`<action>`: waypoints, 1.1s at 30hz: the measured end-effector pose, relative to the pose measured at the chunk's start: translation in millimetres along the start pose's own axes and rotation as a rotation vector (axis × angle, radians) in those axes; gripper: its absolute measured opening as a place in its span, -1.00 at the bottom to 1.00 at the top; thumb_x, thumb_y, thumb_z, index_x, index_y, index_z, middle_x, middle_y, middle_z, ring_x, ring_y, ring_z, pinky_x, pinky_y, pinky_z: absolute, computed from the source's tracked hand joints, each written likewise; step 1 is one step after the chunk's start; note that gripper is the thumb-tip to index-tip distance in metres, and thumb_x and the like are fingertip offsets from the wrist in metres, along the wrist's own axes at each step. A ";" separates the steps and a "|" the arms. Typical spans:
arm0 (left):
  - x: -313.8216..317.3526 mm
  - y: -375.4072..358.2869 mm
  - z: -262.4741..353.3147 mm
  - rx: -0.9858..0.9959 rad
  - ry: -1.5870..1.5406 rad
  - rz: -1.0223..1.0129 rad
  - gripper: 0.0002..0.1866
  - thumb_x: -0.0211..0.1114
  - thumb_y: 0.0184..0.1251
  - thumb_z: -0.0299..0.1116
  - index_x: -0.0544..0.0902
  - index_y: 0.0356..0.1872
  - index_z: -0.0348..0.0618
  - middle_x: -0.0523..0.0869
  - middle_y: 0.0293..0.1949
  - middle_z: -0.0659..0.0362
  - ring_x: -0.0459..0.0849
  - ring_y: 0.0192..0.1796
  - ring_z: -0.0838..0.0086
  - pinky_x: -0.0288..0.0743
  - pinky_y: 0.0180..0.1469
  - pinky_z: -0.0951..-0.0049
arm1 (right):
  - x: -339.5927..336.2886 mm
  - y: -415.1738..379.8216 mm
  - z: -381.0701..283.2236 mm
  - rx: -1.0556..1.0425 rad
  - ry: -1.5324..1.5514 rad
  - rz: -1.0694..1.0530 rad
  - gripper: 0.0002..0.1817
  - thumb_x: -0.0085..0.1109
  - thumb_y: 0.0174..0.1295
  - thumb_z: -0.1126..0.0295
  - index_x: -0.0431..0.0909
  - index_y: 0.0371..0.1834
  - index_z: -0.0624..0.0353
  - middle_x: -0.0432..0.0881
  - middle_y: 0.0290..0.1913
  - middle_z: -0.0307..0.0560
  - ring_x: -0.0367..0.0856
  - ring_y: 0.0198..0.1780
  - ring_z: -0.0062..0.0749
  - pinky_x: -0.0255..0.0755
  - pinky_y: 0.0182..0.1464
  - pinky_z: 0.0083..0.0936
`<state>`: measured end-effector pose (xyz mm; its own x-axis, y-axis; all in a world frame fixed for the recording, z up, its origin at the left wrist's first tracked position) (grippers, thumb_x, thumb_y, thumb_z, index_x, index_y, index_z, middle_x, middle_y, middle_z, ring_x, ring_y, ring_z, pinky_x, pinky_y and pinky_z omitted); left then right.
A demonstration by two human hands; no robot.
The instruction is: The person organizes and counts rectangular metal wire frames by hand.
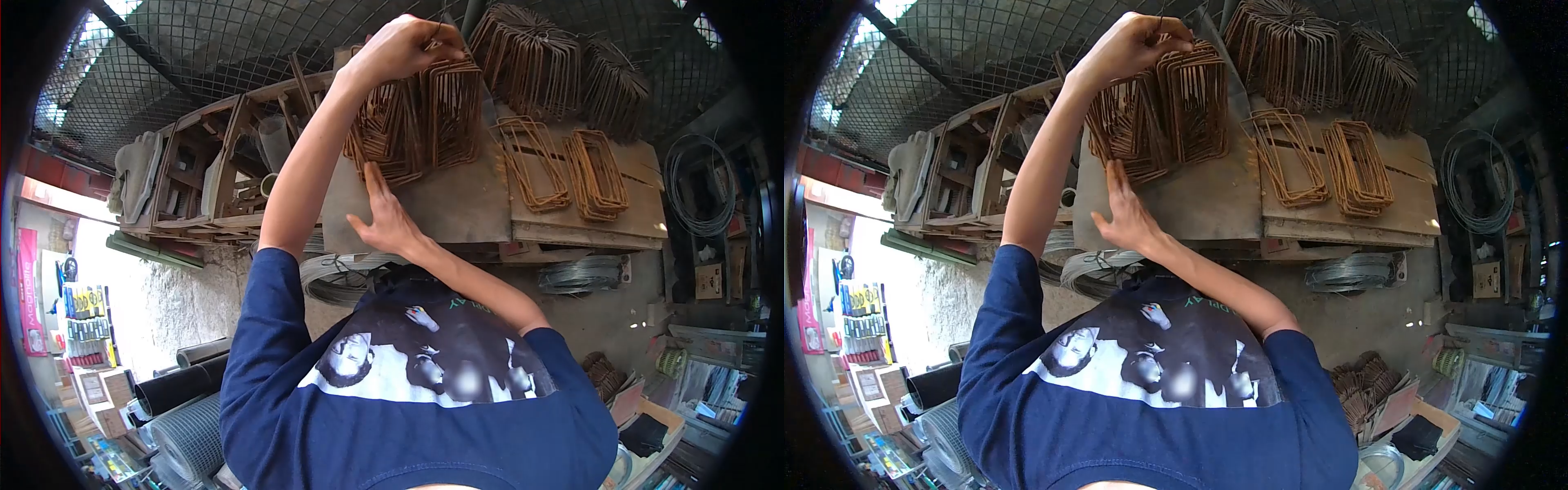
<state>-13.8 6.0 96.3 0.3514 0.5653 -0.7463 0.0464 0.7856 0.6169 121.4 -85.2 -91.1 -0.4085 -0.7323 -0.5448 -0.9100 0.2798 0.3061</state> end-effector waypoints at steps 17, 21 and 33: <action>7.6 -15.5 1.1 0.012 -0.042 0.041 -0.78 0.38 0.21 -0.22 0.73 -0.21 -0.08 0.71 -0.47 0.15 0.49 -0.58 0.50 0.34 -0.48 0.44 | -3.1 -7.0 7.1 -0.028 0.112 -0.012 -0.14 0.29 0.08 0.28 0.02 0.38 0.35 0.16 0.37 0.35 0.15 0.41 0.12 0.08 0.43 -0.22; 2.8 -16.7 0.9 -0.041 -0.036 0.062 -0.79 0.36 0.23 -0.26 0.72 -0.17 -0.09 0.73 -0.47 0.18 0.44 -0.60 0.53 0.32 -0.49 0.46 | -18.4 -13.5 16.3 -0.053 0.071 0.109 -0.36 0.27 0.10 0.36 0.27 0.24 0.33 0.39 0.24 0.25 0.37 0.28 0.08 0.27 0.31 -0.24; 7.6 -12.2 2.2 -0.038 -0.003 0.040 -0.78 0.34 0.25 -0.29 0.71 -0.13 -0.13 0.77 -0.36 0.16 0.62 -0.48 0.53 0.47 -0.41 0.49 | -55.8 7.9 49.9 0.255 -0.146 0.223 -0.71 0.24 0.20 0.28 0.50 -0.49 0.31 0.59 -0.55 0.16 0.60 -0.44 0.07 0.45 -0.37 -0.19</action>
<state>-9.7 0.1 83.7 0.3553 0.5960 -0.7201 -0.0034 0.7712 0.6366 133.4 -11.2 -97.3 -0.5878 -0.5448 -0.5981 -0.7787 0.5815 0.2356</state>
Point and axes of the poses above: each hand's wrist, its own y-axis towards the middle knuckle, its own x-axis out of the palm, z = x × y, the point moved 3 cm from there along y, towards the middle knuckle
